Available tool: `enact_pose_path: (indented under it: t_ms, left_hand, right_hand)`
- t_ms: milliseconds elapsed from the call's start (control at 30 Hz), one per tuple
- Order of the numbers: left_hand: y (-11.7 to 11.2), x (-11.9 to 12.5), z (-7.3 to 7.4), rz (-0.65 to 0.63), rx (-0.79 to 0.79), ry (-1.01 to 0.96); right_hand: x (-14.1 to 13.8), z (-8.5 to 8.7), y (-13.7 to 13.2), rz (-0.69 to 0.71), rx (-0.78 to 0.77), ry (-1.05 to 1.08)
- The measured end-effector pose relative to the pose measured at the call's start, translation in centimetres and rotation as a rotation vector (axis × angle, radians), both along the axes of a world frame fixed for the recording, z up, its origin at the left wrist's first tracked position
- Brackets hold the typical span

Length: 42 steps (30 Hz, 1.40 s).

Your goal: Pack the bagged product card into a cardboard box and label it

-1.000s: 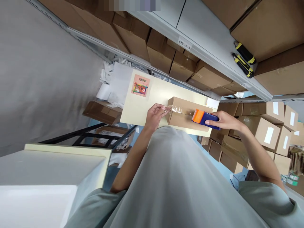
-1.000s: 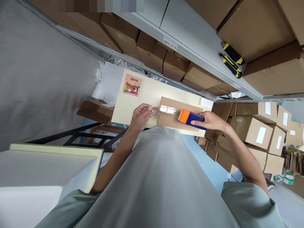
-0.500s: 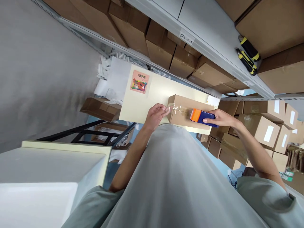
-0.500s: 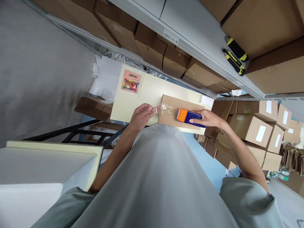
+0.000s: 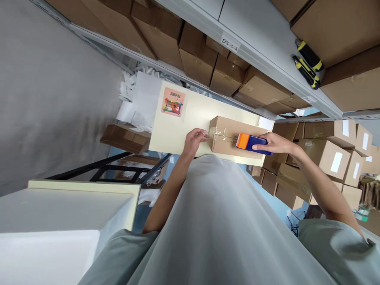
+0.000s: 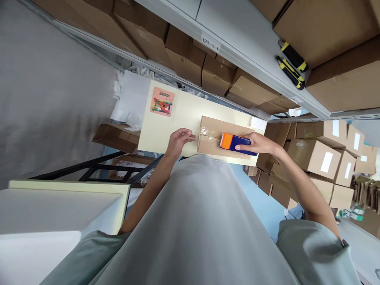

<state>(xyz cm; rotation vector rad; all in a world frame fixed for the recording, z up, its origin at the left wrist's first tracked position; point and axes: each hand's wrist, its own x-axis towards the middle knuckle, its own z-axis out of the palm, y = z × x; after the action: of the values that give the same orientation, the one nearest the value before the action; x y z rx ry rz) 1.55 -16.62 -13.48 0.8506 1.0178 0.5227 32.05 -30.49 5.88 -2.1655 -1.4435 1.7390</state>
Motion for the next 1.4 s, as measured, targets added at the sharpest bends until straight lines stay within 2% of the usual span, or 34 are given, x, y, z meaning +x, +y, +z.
enact_pose_path:
  t_ms: [133, 233, 367, 500, 567, 767, 967, 1100, 1267, 1400]
  left_hand:
    - [-1.0, 1.7, -1.7, -0.057, 0.091, 0.097]
    - [-1.7, 1.9, -1.7, -0.017, 0.158, 0.224]
    - [-2.3, 1.3, 0.3, 0.061, 0.357, 0.339]
    - [-3.1, 1.9, 3.3, -0.035, 0.610, 0.332]
    - [-3.4, 2.6, 4.2, -0.053, 0.689, 0.381]
    - [-3.6, 3.2, 4.5, -0.079, 0.755, 0.416]
    - [-4.6, 3.7, 4.7, -0.067, 0.713, 0.373]
    - [-5.5, 4.7, 4.5, -0.036, 0.705, 0.410]
    - [-5.7, 5.1, 3.9, -0.018, 0.728, 0.405]
    - [-5.7, 5.3, 3.7, -0.035, 0.755, 0.415]
  right_hand:
    - [-0.2, 0.0, 0.0, 0.001, 0.012, 0.006]
    - [-0.3, -0.1, -0.2, 0.003, 0.041, 0.008]
    - [-0.2, -0.4, -0.6, 0.017, 0.074, -0.021]
    - [0.0, -0.8, -0.8, 0.043, 0.108, -0.039]
    - [0.0, -1.0, -0.9, 0.052, 0.119, -0.059]
    - [0.0, -1.1, -0.8, 0.045, 0.100, -0.130]
    - [0.4, 0.1, -1.5, 0.058, 0.040, 0.007]
    - [2.6, 0.6, -3.8, 0.046, -0.013, 0.061]
    - [7.0, 1.5, -8.9, -0.019, -0.048, 0.114]
    - [9.4, 1.7, -13.0, -0.029, -0.081, 0.102]
